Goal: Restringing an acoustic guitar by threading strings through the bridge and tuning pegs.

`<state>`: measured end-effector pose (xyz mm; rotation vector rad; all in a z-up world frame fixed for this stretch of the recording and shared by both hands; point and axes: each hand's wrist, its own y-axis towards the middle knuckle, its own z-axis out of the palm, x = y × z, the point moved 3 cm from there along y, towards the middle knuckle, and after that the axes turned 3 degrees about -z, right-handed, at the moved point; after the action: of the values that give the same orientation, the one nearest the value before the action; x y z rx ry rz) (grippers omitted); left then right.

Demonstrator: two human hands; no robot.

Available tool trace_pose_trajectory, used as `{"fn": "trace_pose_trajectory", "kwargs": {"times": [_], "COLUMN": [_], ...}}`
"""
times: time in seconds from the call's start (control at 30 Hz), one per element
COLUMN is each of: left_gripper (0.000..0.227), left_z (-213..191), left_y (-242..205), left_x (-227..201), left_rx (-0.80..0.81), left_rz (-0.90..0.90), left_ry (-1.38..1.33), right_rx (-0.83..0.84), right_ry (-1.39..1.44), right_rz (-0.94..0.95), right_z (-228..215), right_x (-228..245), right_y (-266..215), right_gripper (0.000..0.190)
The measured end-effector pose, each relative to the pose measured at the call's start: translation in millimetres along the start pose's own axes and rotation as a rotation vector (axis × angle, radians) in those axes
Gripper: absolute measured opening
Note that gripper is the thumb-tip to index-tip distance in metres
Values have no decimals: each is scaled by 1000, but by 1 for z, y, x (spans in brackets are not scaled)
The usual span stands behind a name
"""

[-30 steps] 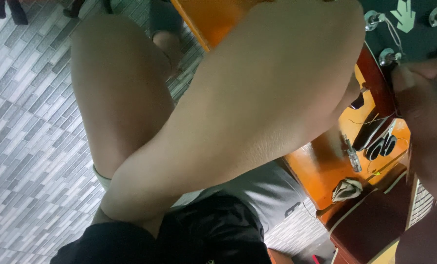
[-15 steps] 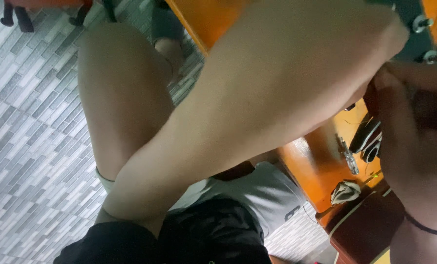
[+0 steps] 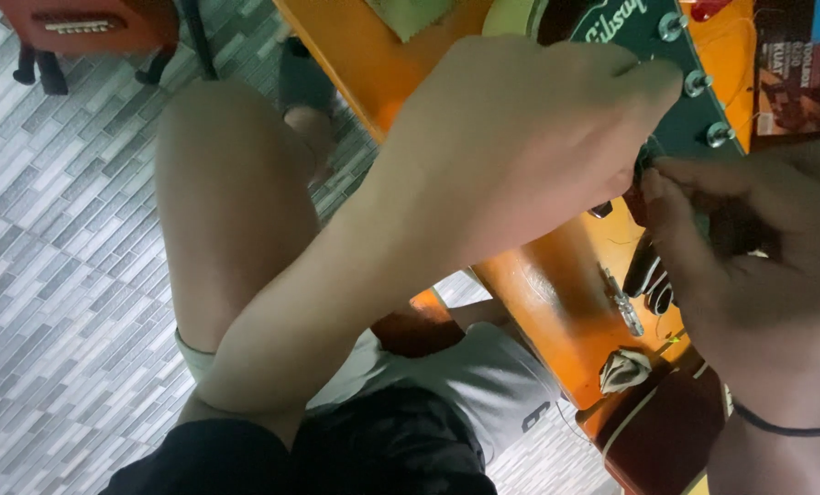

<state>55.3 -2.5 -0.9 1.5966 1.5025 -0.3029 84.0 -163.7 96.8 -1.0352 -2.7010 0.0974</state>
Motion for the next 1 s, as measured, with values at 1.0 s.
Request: {"fn": "trace_pose_trajectory", "kwargs": {"times": [1.0], "left_gripper": [18], "left_z": [1], "left_y": [-2], "left_x": [9], "left_rx": [-57], "left_rz": [151], "left_ry": [-100], "right_rx": [-89], "right_ry": [-164], "right_rz": [-135], "right_z": [-3], "right_x": [-27], "right_y": [-1], "right_gripper": [6]}}
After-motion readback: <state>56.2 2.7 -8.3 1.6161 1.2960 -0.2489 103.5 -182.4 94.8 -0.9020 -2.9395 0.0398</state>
